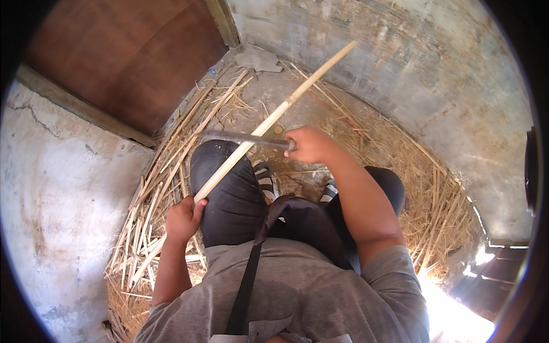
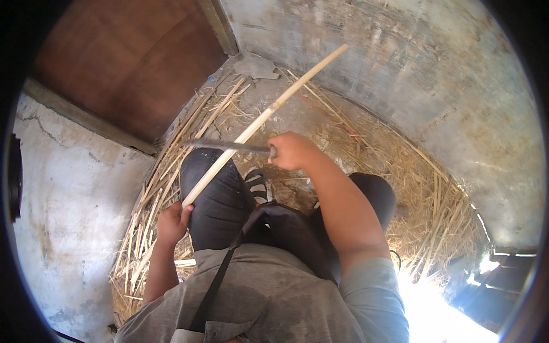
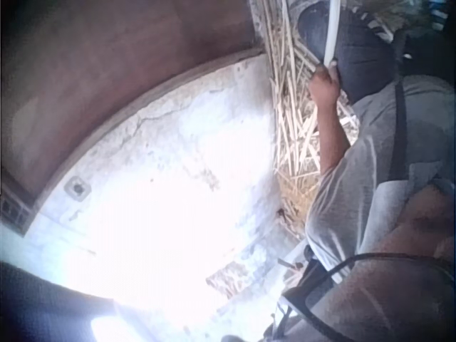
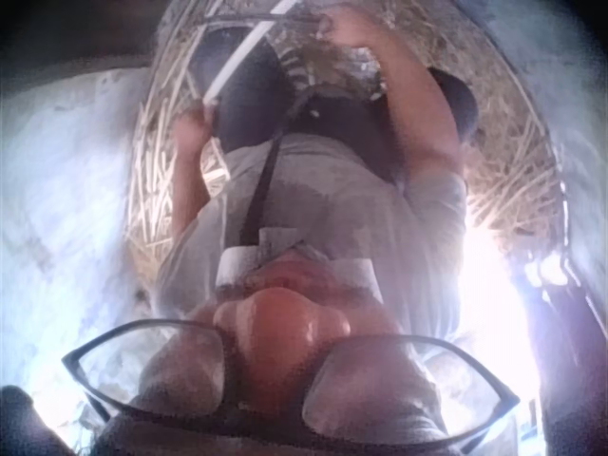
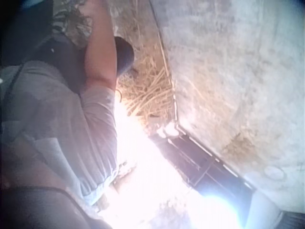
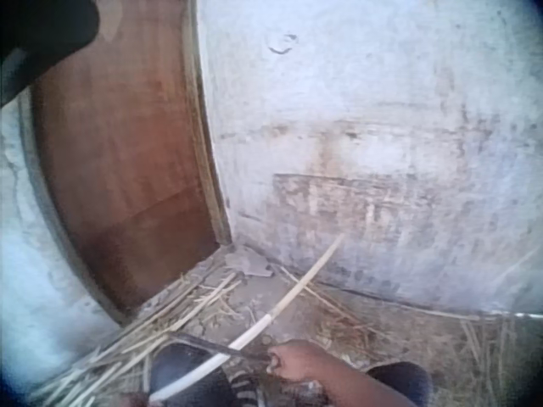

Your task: The person sits on a straw-covered floor and uses a knife to shave a long bamboo stick. They hold the stick with their left hand and repeatedly scrape the blade along its length to remove the outer layer, creating thin shavings.

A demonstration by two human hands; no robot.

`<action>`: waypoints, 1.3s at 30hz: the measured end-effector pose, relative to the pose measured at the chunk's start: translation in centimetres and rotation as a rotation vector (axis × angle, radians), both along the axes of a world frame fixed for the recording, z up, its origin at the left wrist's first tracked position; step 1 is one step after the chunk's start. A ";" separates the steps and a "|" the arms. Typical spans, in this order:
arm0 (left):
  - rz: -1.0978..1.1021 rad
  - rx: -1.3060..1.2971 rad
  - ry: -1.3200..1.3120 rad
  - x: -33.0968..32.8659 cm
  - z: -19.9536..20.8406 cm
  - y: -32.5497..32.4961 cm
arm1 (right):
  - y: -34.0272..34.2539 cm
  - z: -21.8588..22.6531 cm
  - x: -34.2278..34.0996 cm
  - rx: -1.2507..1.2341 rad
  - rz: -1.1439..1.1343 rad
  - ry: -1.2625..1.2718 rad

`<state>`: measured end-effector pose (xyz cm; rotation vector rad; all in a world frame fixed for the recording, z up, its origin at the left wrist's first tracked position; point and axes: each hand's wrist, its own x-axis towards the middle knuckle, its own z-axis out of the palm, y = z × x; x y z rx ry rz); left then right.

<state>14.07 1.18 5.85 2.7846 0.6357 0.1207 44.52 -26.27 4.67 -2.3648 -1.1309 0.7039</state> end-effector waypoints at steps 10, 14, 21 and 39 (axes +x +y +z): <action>-0.032 -0.022 -0.018 0.3 -0.4 0.3 | -5.3 -2.8 5.0 0.161 -0.585 0.084; -0.037 -0.006 -0.031 0.0 -0.7 0.5 | -2.1 -2.4 1.8 0.116 -0.251 -0.027; -0.007 0.012 -0.001 -0.1 0.1 0.1 | -1.1 -0.4 0.9 0.093 -0.069 -0.058; -0.010 0.026 0.003 0.3 0.4 -0.1 | 0.1 -1.0 -0.2 0.049 0.013 -0.044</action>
